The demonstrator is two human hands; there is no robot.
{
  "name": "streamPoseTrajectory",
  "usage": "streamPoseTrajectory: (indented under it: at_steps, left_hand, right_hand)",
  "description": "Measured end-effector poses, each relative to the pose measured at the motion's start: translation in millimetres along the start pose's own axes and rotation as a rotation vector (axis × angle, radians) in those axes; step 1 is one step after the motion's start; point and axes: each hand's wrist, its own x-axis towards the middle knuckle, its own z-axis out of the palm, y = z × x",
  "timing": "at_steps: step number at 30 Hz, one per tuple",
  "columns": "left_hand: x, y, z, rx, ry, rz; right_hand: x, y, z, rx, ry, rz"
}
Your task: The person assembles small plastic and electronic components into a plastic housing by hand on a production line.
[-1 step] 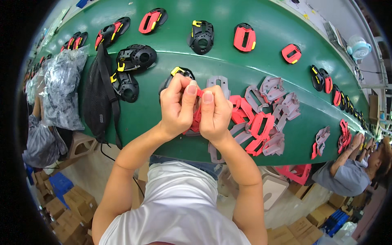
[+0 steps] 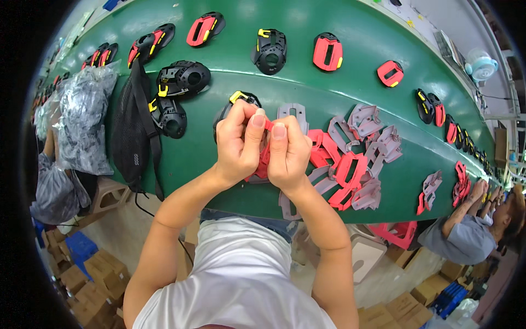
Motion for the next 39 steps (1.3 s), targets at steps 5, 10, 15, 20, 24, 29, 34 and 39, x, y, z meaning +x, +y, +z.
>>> streamPoseTrajectory:
  at_steps: [5,10,15,20,24,29,34,39]
  left_hand:
    - [0.5,2.5,-1.1,-0.026,0.003,-0.022]
    - [0.2,0.0,-2.4,-0.043,0.016,0.002]
    - [-2.0,-6.0,1.8,0.123,0.031,0.329]
    - [-3.2,-6.8,4.7,0.092,0.074,0.212]
    - [-2.4,-9.0,1.9,-0.031,0.03,0.093]
    - [-1.5,-2.8,2.5,-0.008,0.016,0.087]
    - [2.2,1.2,-1.8,-0.216,-0.027,-0.043]
    - [14.2,-5.7,-14.7,-0.257,-0.098,-0.241]
  right_hand:
    - [-0.9,-1.2,0.2,-0.03,0.008,-0.013]
    - [0.1,-3.0,2.5,-0.019,0.016,-0.018]
    - [-1.0,-2.9,-1.8,-0.14,0.005,-0.075]
    - [-1.0,-2.1,2.6,-0.015,0.041,-0.03]
    - [0.7,-4.3,4.0,0.039,0.055,-0.06]
    - [-2.0,-5.1,-0.7,-0.023,0.019,-0.072]
    - [4.0,-11.6,-0.6,-0.024,0.012,-0.053]
    - [10.0,-21.1,-2.4,0.052,-0.098,0.227]
